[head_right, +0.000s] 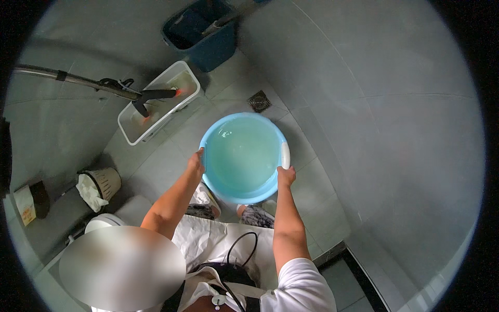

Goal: The person washes a brown garment in a blue basin on the floor, wrings it out, and then places other clothes into the basin to soak before picking up a mop.

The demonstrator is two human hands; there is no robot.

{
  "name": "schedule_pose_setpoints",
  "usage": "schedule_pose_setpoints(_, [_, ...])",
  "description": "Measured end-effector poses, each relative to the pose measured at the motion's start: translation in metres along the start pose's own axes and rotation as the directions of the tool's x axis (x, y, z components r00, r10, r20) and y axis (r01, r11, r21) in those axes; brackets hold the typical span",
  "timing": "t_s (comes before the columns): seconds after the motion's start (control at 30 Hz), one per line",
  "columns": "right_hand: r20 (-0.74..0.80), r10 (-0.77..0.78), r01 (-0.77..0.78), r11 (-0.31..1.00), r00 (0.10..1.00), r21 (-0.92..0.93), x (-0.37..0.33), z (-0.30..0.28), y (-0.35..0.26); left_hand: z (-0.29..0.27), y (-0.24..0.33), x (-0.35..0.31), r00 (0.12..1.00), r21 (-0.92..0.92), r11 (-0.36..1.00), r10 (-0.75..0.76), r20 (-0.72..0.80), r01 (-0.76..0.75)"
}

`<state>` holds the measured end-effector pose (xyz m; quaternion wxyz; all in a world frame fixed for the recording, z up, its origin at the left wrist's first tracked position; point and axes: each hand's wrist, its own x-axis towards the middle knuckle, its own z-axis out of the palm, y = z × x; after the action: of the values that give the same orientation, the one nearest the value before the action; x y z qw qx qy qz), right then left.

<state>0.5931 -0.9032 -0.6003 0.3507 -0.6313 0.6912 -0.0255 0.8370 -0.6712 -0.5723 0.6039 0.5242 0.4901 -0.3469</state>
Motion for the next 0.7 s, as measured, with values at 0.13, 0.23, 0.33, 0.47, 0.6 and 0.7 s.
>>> schedule_pose_setpoints(0.13, [-0.002, 0.034, -0.033, 0.998, 0.999, 0.055, 0.005, 0.004, 0.008, 0.009, -0.004, 0.013, 0.999, -0.009, 1.0, -0.016, -0.041, 0.015])
schedule_pose_setpoints(0.23, [0.013, 0.092, -0.093, 0.99, 0.996, 0.108, 0.007, 0.006, 0.015, 0.015, -0.008, 0.026, 0.998, -0.001, 1.0, -0.02, -0.063, 0.02])
schedule_pose_setpoints(0.33, [0.026, 0.137, -0.14, 0.974, 0.99, 0.179, -0.005, 0.003, 0.009, 0.021, -0.007, 0.015, 0.998, 0.013, 1.0, 0.0, -0.064, 0.001])
schedule_pose_setpoints(0.47, [0.021, 0.191, -0.192, 0.969, 0.981, 0.156, -0.002, 0.007, 0.02, 0.03, -0.004, 0.012, 0.987, 0.074, 0.997, -0.019, -0.16, 0.031])
schedule_pose_setpoints(0.6, [0.046, 0.203, -0.208, 0.959, 0.978, 0.194, -0.002, 0.007, 0.023, 0.028, -0.009, 0.023, 0.987, 0.04, 0.999, -0.025, -0.162, 0.032])
schedule_pose_setpoints(0.7, [0.028, 0.183, -0.185, 0.972, 0.983, 0.141, 0.004, 0.01, 0.031, 0.027, -0.013, 0.034, 0.986, 0.071, 0.997, -0.025, -0.165, 0.037])
